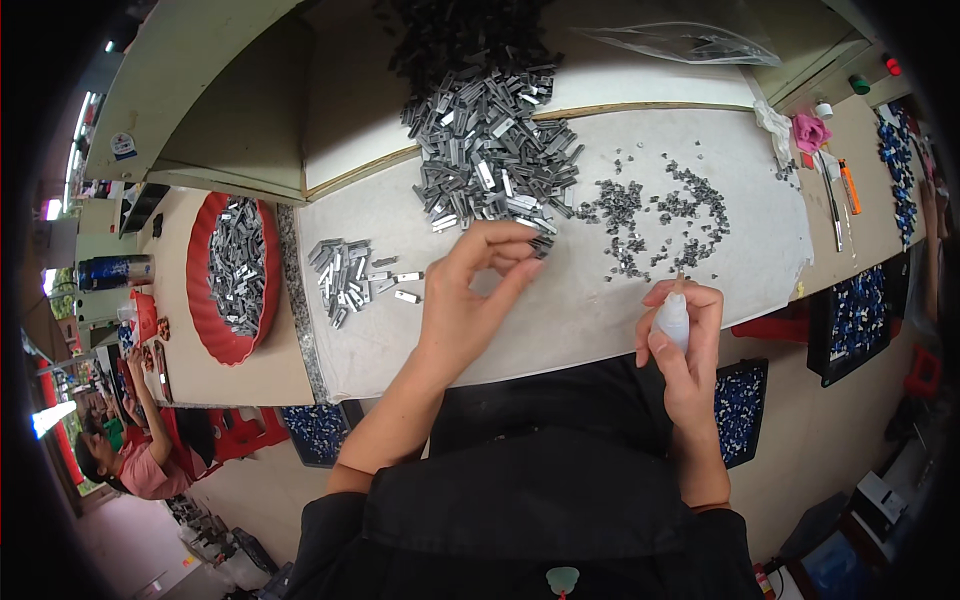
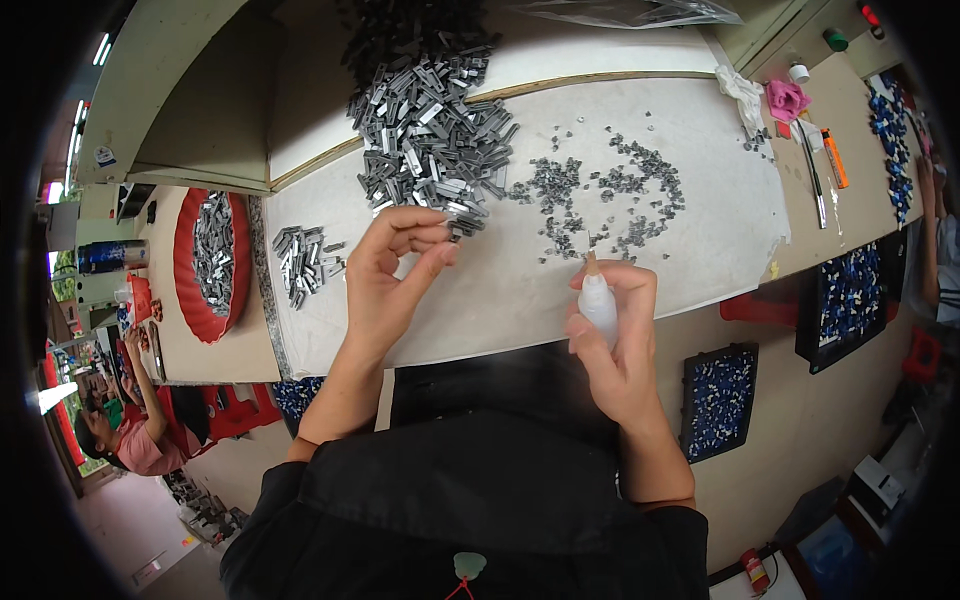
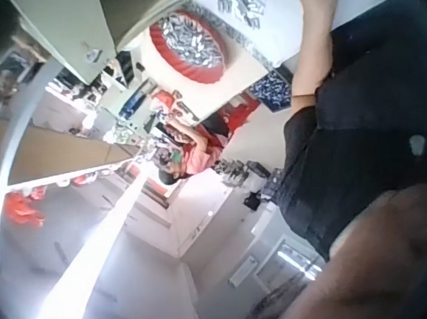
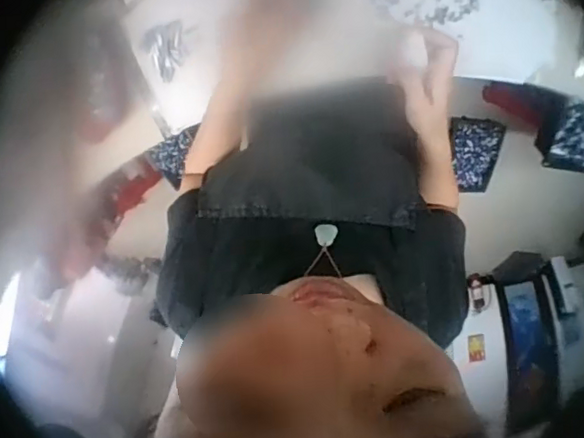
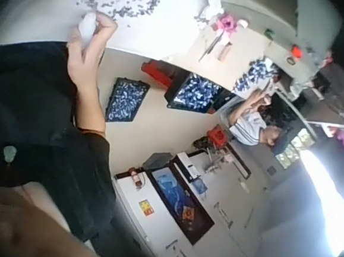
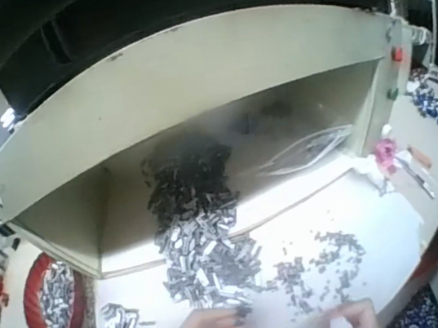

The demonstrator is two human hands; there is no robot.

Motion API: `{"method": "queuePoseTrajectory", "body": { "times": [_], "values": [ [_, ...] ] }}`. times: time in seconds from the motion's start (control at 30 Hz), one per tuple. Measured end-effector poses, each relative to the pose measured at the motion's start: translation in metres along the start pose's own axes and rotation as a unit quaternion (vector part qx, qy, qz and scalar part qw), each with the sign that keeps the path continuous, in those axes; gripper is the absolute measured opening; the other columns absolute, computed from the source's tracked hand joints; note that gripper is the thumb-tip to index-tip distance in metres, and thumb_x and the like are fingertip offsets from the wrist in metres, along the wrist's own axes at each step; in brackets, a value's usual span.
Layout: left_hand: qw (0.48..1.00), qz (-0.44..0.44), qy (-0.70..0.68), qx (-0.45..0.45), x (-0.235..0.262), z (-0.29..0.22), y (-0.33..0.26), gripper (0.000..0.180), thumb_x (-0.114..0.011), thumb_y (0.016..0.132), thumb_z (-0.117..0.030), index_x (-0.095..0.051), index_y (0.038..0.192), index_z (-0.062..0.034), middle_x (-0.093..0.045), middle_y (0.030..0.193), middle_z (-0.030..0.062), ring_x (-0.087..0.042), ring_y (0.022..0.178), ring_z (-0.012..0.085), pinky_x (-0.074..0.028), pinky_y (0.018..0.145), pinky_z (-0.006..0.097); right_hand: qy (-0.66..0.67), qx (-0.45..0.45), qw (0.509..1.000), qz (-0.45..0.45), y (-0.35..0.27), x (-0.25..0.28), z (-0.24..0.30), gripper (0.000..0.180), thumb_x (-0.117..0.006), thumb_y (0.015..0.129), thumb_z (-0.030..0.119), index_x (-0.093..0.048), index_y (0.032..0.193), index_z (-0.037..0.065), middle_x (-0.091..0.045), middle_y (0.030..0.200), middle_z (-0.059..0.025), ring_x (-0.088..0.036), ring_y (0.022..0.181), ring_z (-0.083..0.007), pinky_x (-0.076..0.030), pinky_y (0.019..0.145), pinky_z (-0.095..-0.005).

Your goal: The person applies glue from a glue bottle to small metal components and then assembles them by hand.

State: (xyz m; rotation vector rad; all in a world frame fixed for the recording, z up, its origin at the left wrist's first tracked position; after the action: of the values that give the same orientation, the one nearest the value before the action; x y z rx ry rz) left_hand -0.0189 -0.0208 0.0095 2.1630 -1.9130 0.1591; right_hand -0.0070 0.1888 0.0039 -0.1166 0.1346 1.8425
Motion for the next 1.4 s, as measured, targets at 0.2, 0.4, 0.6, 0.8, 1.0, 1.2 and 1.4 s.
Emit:
{"method": "queuePoseTrajectory", "body": {
  "times": [0.2,0.4,0.6,0.8,1.0,1.2,1.4],
  "values": [
    [0.940,0.106,-0.294,0.140,-0.031,-0.009,0.005,0.015,-0.055,0.079,0.000,-0.052,0.093,0.0033,-0.058,0.080,0.0071,-0.059,0.075,0.0118,-0.046,0.069,0.023,0.073,-0.022,0.995,-0.061,0.010,0.005,0.010,0.028,-0.047,0.079,0.000,-0.034,0.104,0.001,-0.045,0.097,-0.0116,-0.048,0.071,-0.0112,-0.042,0.057,-0.0208],
    [0.989,0.083,-0.122,-0.004,-0.032,0.008,-0.009,0.019,-0.057,0.078,0.001,-0.052,0.096,0.0022,-0.061,0.082,0.0091,-0.060,0.079,0.0149,-0.048,0.068,0.025,0.002,-0.087,0.995,-0.050,0.024,-0.018,0.009,0.028,-0.057,0.074,-0.003,-0.043,0.098,0.001,-0.056,0.089,-0.0079,-0.050,0.070,-0.0089,-0.042,0.060,-0.0211],
    [0.992,0.115,-0.014,-0.049,-0.027,0.000,-0.010,0.013,-0.061,0.076,-0.005,-0.058,0.088,-0.0011,-0.062,0.081,0.0070,-0.061,0.073,0.0155,-0.048,0.065,0.024,-0.098,-0.032,0.993,-0.060,0.030,-0.028,0.004,0.016,-0.059,0.072,-0.003,-0.050,0.084,0.000,-0.058,0.081,-0.0071,-0.052,0.070,-0.0101,-0.041,0.064,-0.0213],
    [0.977,0.099,-0.186,-0.023,-0.029,0.008,-0.013,0.021,-0.060,0.077,-0.006,-0.055,0.097,-0.0006,-0.061,0.088,0.0061,-0.058,0.080,0.0127,-0.046,0.072,0.025,-0.131,0.046,0.987,-0.079,0.025,-0.031,-0.006,0.019,-0.057,0.072,-0.007,-0.048,0.086,0.001,-0.055,0.080,-0.0078,-0.049,0.065,-0.0090,-0.038,0.056,-0.0190],
    [0.875,0.205,-0.391,0.196,-0.034,0.023,-0.008,0.023,-0.054,0.083,-0.015,-0.053,0.102,-0.0017,-0.057,0.090,0.0010,-0.054,0.085,0.0094,-0.042,0.080,0.023,-0.255,0.305,0.913,-0.088,0.028,-0.041,-0.015,0.016,-0.055,0.073,-0.006,-0.046,0.086,0.000,-0.051,0.084,-0.0081,-0.048,0.068,-0.0126,-0.039,0.060,-0.0230],
    [0.849,0.175,-0.473,0.157,-0.040,0.033,-0.010,0.022,-0.055,0.083,-0.021,-0.055,0.100,-0.0061,-0.057,0.092,-0.0003,-0.053,0.085,0.0062,-0.042,0.077,0.020,-0.273,0.339,0.895,-0.094,0.019,-0.049,-0.018,0.014,-0.062,0.073,-0.002,-0.053,0.084,0.000,-0.055,0.084,-0.0128,-0.052,0.077,-0.0227,-0.043,0.073,-0.0312],
    [0.862,0.157,-0.451,0.170,-0.031,0.025,-0.008,0.025,-0.054,0.084,-0.018,-0.053,0.103,-0.0032,-0.057,0.098,0.0035,-0.052,0.090,0.0084,-0.041,0.080,0.022,-0.272,0.305,0.908,-0.087,0.022,-0.050,-0.023,0.013,-0.062,0.073,-0.002,-0.055,0.083,0.000,-0.055,0.084,-0.0117,-0.053,0.078,-0.0230,-0.043,0.073,-0.0311]
  ]
}}
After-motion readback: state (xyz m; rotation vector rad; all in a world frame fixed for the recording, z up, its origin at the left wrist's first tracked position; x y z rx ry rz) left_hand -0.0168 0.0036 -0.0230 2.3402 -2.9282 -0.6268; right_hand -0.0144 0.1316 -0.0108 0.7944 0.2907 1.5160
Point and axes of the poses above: each hand's wrist, its own y-axis towards the middle knuckle, its own x-axis out of the back of the hand, z = x × y, the point moved 1 cm from there along y, towards the middle knuckle
